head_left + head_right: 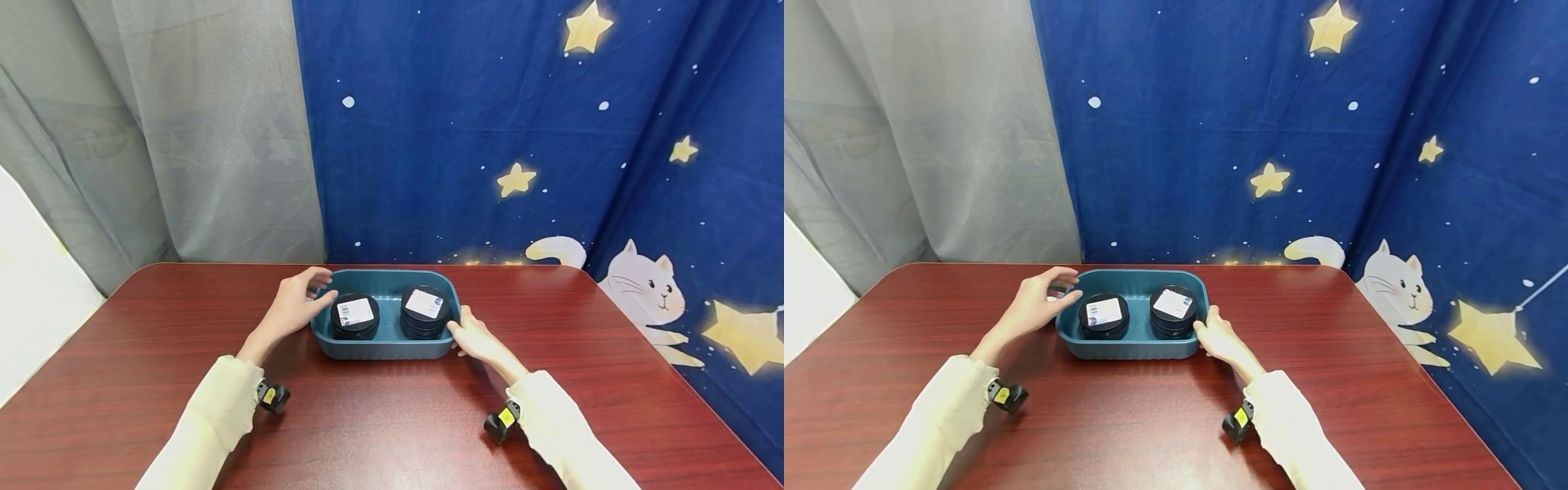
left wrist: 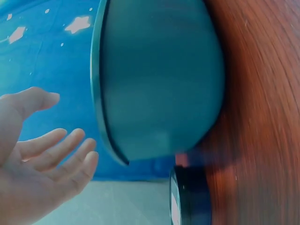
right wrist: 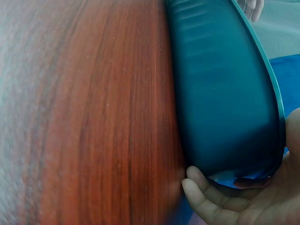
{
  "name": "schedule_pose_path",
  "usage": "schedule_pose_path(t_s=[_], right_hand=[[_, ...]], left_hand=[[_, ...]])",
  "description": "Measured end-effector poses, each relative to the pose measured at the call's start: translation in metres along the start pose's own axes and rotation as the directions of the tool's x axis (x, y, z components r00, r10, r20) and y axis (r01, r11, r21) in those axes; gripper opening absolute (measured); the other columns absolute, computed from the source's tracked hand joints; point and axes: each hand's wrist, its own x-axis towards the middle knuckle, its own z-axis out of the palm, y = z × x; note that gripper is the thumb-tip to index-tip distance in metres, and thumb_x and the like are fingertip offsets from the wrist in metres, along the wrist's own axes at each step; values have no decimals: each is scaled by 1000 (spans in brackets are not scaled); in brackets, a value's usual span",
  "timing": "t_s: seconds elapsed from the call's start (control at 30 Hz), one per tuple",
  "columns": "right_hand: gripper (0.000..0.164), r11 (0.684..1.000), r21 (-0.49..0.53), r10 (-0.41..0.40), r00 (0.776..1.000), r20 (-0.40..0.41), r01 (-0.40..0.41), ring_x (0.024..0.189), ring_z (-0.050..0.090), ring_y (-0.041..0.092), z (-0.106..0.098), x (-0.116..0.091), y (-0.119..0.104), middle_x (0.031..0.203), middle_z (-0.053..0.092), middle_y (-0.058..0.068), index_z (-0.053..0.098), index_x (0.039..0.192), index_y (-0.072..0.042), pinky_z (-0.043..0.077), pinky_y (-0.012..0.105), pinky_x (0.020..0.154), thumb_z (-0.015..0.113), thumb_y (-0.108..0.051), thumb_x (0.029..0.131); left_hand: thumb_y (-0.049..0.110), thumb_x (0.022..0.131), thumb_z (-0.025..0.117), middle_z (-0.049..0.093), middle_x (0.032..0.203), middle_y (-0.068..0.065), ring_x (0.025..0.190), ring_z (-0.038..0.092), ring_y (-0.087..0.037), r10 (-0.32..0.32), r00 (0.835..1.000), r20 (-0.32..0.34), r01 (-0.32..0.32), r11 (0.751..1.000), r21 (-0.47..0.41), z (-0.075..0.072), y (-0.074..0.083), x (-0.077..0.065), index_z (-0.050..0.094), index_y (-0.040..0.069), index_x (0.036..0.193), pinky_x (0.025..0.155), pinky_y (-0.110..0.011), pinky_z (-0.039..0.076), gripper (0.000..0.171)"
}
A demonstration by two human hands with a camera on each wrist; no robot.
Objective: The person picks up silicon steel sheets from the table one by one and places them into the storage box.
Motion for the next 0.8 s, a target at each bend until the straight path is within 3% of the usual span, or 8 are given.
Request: schedule_pose_path(t_s=[0.2,0.5,0.8], right_hand=[[27,1000,-1,-3,1000,-4,3,61,57,22,0,0,1,73,51,16,34,109,4,50,31,53,40,-13,88],[23,1000,2,-7,1000,-10,7,60,56,22,1,-1,2,72,51,16,35,105,3,50,32,52,40,-12,88],[23,1000,-2,-23,1000,-14,23,60,55,21,1,0,1,72,52,15,36,105,3,50,32,53,41,-12,88]], left_hand=[[8,82,61,64,92,-16,83,61,-26,-25,997,-70,24,1000,-13,-13,-7,-6,57,-4,106,69,-38,50,27],[12,84,60,65,90,-17,82,62,-26,-48,992,-121,50,999,17,-31,-20,-16,60,-3,101,65,-19,47,23],[12,83,61,66,87,-16,78,62,-26,-50,979,-195,61,997,52,-42,-34,-22,62,-2,98,66,-19,47,20]])
